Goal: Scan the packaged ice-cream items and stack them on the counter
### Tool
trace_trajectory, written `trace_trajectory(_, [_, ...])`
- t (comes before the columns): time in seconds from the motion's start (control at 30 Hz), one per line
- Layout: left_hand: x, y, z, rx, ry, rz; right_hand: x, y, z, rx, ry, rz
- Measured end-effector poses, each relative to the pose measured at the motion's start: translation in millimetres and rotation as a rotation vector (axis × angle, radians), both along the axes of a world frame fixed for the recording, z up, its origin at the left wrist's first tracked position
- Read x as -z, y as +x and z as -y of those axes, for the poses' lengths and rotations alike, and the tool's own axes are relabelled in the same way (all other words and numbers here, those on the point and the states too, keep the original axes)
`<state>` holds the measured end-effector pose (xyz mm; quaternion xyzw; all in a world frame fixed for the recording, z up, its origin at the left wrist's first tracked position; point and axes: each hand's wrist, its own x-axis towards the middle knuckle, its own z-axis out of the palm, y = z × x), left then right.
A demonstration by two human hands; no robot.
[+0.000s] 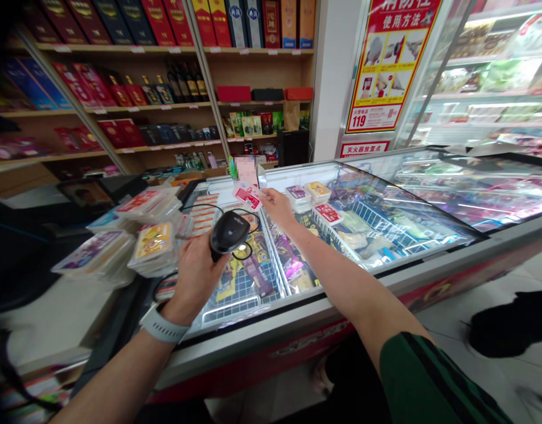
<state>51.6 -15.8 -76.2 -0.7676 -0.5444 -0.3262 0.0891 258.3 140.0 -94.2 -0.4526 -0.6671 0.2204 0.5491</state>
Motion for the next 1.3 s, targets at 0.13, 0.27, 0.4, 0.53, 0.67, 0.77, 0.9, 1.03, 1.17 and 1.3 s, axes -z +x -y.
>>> trace_trajectory(0.13, [-0.1,0,0,-0.003,-0.005,-0.006,-0.7,-1,1,0.004,0.007,0.004])
trace_trajectory(0.27, [0.7,0,-1,-0.001,-0.003,-0.011,-4.3,-2,4,-0.008,-0.007,-0.015])
trace_trajectory(0.4, [1.5,-1,-1,0.009,-0.004,-0.022,-15.2,0,11,0.047,0.041,0.020])
trace_trajectory(0.53, [0.9,0,1,0.025,0.004,-0.033,-29.3,19,26,0.176,0.211,0.157])
trace_trajectory(0.67, [-0.5,0,2,0.032,-0.006,-0.016,-37.6,65,43,0.472,0.325,0.362])
trace_trajectory(0.77, [-0.5,-1,2,0.038,-0.017,-0.004,-36.2,108,56,0.660,0.329,0.526])
trace_trajectory(0.9, [1.4,-2,0,0.035,-0.020,0.006,-22.7,151,79,0.782,0.264,0.725])
trace_trajectory(1.03, [2.8,-1,1,0.047,-0.017,0.008,-5.7,162,102,0.790,0.233,0.906])
trace_trajectory(1.17, [2.4,-1,1,0.042,-0.014,0.013,0.7,155,108,0.760,0.170,1.078])
trace_trajectory(1.3, [0.9,-1,2,0.040,-0.019,0.020,-1.0,148,105,0.711,0.085,1.210])
